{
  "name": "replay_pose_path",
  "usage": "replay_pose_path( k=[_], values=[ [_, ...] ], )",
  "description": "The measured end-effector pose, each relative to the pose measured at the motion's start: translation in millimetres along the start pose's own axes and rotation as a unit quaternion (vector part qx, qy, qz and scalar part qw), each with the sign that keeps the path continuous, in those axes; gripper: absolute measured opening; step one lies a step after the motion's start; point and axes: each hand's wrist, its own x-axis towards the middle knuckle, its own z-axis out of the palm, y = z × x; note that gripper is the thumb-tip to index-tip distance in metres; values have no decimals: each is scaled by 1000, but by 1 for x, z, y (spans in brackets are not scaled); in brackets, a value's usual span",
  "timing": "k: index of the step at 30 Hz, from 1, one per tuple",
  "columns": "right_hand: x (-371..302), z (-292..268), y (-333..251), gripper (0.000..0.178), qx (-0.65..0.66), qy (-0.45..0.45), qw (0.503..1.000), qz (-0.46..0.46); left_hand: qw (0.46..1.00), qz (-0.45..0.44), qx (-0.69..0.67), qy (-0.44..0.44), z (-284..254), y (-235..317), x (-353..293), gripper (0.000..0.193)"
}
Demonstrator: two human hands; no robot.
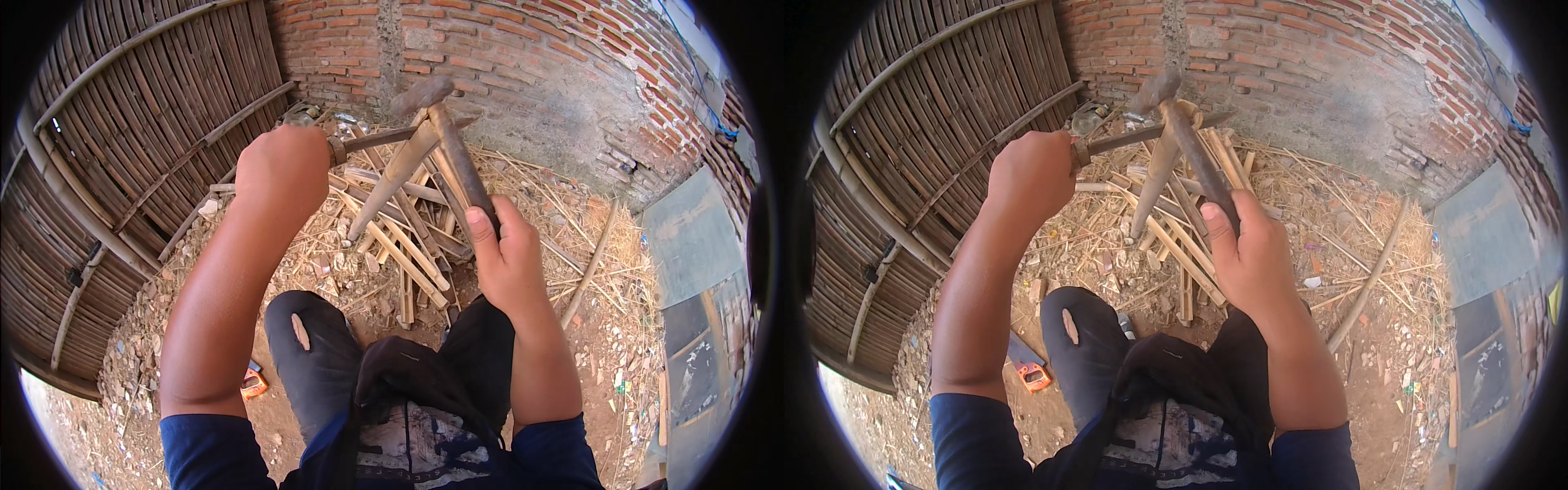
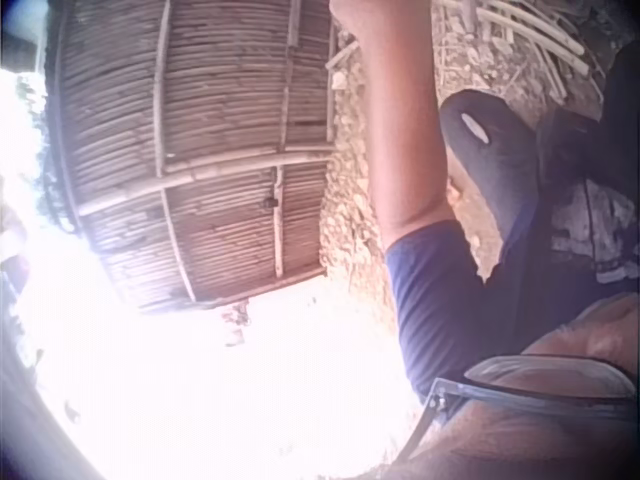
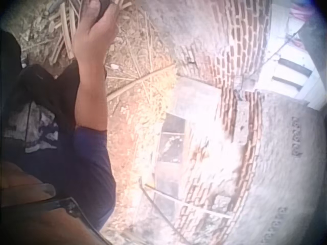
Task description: The person positions a cleaver at the top of a bamboo stalk and strikes the back of the blade with a hammer to split the wood into strips.
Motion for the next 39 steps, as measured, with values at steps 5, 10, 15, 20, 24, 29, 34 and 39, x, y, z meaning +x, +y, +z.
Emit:
replay_pose_path(
  k=[5,10,15,20,24,29,34,39],
  values=[
    [-7,1,0,25,63,116,991,12,1000,14,-10,3,-3,2,-1,18],
    [-12,23,14,30,-26,-15,999,35,1000,7,-17,-5,2,4,-2,20],
    [-7,-17,17,33,59,119,991,27,1000,-6,-12,-10,1,-8,-6,20],
    [7,-51,13,36,135,245,959,54,1000,-15,-18,2,2,-15,-8,21],
    [8,-5,69,37,-84,110,989,54,1000,-8,-21,6,3,-10,-8,22],
    [15,-32,44,38,-22,82,991,103,1000,-4,-6,2,3,-8,-8,23],
    [7,-18,41,34,49,210,975,60,1000,-1,-3,10,1,-8,-6,25],
    [10,2,63,35,-91,35,988,117,1000,-1,-4,10,0,-2,0,27]
  ],
)
